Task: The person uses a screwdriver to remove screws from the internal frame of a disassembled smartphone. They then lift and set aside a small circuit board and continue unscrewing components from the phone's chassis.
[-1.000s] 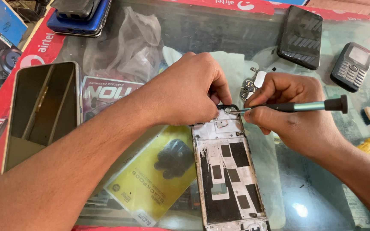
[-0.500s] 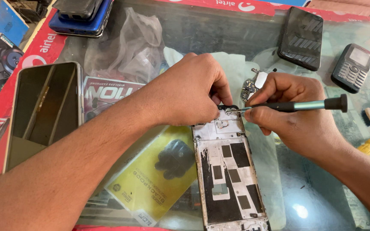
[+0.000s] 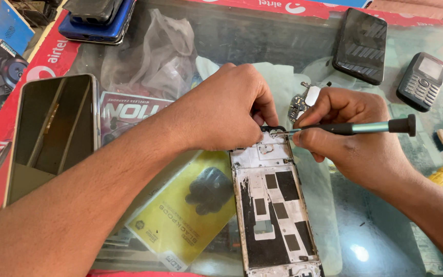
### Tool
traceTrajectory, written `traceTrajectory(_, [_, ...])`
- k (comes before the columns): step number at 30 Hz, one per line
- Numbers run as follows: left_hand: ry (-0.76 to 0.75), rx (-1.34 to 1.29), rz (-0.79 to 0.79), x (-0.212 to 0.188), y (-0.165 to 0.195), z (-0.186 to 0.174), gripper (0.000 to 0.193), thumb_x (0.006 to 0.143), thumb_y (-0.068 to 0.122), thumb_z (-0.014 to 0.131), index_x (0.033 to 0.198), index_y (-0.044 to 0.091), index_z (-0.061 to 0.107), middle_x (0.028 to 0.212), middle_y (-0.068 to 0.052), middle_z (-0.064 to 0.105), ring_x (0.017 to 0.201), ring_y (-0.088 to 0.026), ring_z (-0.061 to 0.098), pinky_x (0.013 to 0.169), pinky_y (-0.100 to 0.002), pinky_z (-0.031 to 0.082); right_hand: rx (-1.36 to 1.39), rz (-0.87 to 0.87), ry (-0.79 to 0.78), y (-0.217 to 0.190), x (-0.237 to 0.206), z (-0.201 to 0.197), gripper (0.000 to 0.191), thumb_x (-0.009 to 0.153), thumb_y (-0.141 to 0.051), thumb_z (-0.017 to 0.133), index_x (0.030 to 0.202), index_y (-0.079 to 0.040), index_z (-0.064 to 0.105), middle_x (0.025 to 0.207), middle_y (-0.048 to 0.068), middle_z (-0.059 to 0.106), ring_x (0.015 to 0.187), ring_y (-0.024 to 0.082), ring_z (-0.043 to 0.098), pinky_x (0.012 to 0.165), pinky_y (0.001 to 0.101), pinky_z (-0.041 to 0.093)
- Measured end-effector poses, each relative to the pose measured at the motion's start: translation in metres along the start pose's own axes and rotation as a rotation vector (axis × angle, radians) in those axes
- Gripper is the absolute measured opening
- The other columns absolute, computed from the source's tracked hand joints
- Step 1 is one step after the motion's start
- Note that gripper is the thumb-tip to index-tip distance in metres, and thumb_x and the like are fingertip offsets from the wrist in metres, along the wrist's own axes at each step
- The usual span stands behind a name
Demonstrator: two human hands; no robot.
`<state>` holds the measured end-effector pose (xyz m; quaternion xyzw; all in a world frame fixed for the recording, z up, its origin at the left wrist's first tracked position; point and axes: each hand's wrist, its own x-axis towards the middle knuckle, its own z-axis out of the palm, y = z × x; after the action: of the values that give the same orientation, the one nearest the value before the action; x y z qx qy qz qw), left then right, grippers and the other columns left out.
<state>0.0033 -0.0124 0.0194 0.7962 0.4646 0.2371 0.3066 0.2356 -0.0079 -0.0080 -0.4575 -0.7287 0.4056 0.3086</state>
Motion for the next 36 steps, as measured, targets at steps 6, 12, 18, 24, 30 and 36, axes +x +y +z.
traceTrajectory(6, [-0.01,-0.017,-0.033,-0.0002,-0.0001,-0.0002,0.022,0.061,0.002,0.073,0.081,0.005,0.081,0.07,-0.008,0.078,0.061,-0.014,0.076,0.059,-0.029,0.06,-0.027,0.004,0.008,0.001,0.0006,0.0001,0.012,0.078,0.003,0.076,0.08,0.0,0.065,0.073,0.007,0.069,0.054,0.007,0.06,0.046,0.0253,0.047])
traceTrajectory(12, [-0.004,-0.007,-0.02,0.0,-0.0014,0.0001,0.022,0.061,0.004,0.074,0.082,0.005,0.081,0.07,-0.008,0.077,0.061,-0.015,0.075,0.06,-0.029,0.06,0.06,-0.008,-0.012,0.0007,0.0003,0.0003,0.013,0.08,0.001,0.076,0.08,0.0,0.063,0.076,0.006,0.07,0.056,0.007,0.061,0.047,0.0244,0.048])
traceTrajectory(18, [-0.006,-0.013,-0.019,0.0001,-0.0019,0.0009,0.022,0.061,0.003,0.073,0.082,0.005,0.081,0.071,-0.008,0.078,0.062,-0.014,0.076,0.061,-0.029,0.06,-0.082,0.025,0.024,-0.0015,-0.0008,0.0007,0.012,0.078,0.0,0.077,0.079,-0.002,0.065,0.071,0.006,0.069,0.054,0.007,0.059,0.046,0.025,0.046])
traceTrajectory(24, [0.004,-0.009,-0.014,0.0,-0.0008,0.001,0.022,0.061,0.002,0.073,0.082,0.005,0.08,0.071,-0.008,0.078,0.063,-0.014,0.076,0.061,-0.028,0.061,-0.044,-0.028,-0.016,-0.003,-0.0004,0.0,0.013,0.077,0.0,0.077,0.078,-0.001,0.064,0.077,0.004,0.072,0.056,0.006,0.06,0.046,0.0239,0.047])
traceTrajectory(30, [-0.006,0.005,-0.035,0.0003,-0.0006,0.0003,0.022,0.062,0.001,0.072,0.082,0.005,0.08,0.069,-0.009,0.077,0.061,-0.015,0.075,0.06,-0.03,0.06,-0.064,-0.004,0.015,-0.0018,-0.0015,0.0018,0.014,0.079,-0.002,0.078,0.081,-0.002,0.064,0.073,0.005,0.07,0.056,0.005,0.059,0.047,0.0237,0.047])
traceTrajectory(36, [0.002,-0.015,-0.003,-0.0007,-0.0018,0.0012,0.022,0.061,0.002,0.072,0.081,0.004,0.08,0.07,-0.009,0.078,0.062,-0.015,0.076,0.061,-0.029,0.06,-0.033,-0.019,0.005,0.0,-0.0005,0.0008,0.013,0.078,0.0,0.077,0.081,-0.002,0.064,0.074,0.005,0.069,0.055,0.006,0.059,0.046,0.0239,0.046])
